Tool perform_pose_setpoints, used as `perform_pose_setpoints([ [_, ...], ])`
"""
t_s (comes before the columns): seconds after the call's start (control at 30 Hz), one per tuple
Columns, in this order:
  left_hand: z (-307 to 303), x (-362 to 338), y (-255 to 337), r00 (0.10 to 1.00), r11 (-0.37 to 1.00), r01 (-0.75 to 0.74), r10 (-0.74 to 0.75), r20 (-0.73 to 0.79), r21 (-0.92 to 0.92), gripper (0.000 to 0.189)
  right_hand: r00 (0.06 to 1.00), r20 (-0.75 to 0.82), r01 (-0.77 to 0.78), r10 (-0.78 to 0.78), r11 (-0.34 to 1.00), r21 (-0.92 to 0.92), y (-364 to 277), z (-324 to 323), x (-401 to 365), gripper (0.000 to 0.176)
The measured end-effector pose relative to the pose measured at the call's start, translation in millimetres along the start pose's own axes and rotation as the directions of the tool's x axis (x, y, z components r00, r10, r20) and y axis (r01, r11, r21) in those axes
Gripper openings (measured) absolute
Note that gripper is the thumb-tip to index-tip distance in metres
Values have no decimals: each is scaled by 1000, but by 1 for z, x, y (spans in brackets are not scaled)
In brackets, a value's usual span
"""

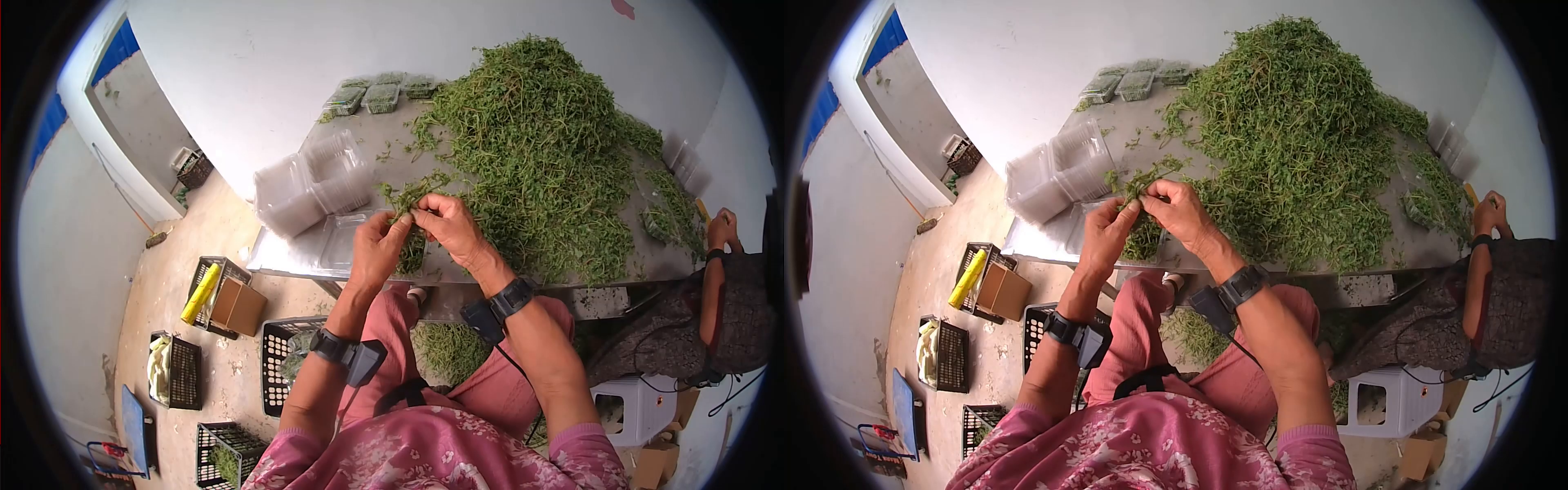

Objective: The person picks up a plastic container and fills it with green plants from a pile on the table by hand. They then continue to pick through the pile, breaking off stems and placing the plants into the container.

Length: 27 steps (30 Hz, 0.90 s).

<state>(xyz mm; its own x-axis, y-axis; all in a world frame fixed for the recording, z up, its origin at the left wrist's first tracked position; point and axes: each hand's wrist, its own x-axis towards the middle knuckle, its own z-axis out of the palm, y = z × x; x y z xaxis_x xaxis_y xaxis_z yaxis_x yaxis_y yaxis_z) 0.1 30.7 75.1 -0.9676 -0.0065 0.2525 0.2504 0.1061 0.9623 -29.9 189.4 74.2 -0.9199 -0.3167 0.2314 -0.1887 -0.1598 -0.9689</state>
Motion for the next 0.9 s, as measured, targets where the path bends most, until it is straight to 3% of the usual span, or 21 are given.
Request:
perform_pose_setpoints([
  [0.03,0,1,-3,999,1000,-15,14,-39,-26,22,1000,-2,11,-11,1000,-13,-1,0,0,15],
  [0.13,-7,1,-2,989,978,124,-136,-60,-167,20,1000,-1,30,-30,999,-43,-7,3,-3,14],
  [0.23,-4,-5,8,974,935,218,-228,-2,-280,17,1000,18,12,-12,1000,-6,-8,6,-4,15],
  [0.33,-3,-6,6,974,944,220,-226,3,-247,17,999,38,-29,25,993,113,-4,6,-3,17],
  [0.4,2,-6,3,989,963,134,-143,-22,-233,15,997,57,-55,46,983,172,-2,5,-3,17],
  [0.5,1,-6,-2,996,979,82,-88,-26,-186,14,999,6,-39,39,990,134,2,7,-2,17],
  [0.7,1,-8,8,991,964,124,-132,-20,-234,14,998,-53,-37,36,999,-32,1,8,-3,17],
  [0.9,1,-4,9,989,953,143,-147,8,-265,13,997,51,67,-52,931,-358,4,5,-1,17],
])
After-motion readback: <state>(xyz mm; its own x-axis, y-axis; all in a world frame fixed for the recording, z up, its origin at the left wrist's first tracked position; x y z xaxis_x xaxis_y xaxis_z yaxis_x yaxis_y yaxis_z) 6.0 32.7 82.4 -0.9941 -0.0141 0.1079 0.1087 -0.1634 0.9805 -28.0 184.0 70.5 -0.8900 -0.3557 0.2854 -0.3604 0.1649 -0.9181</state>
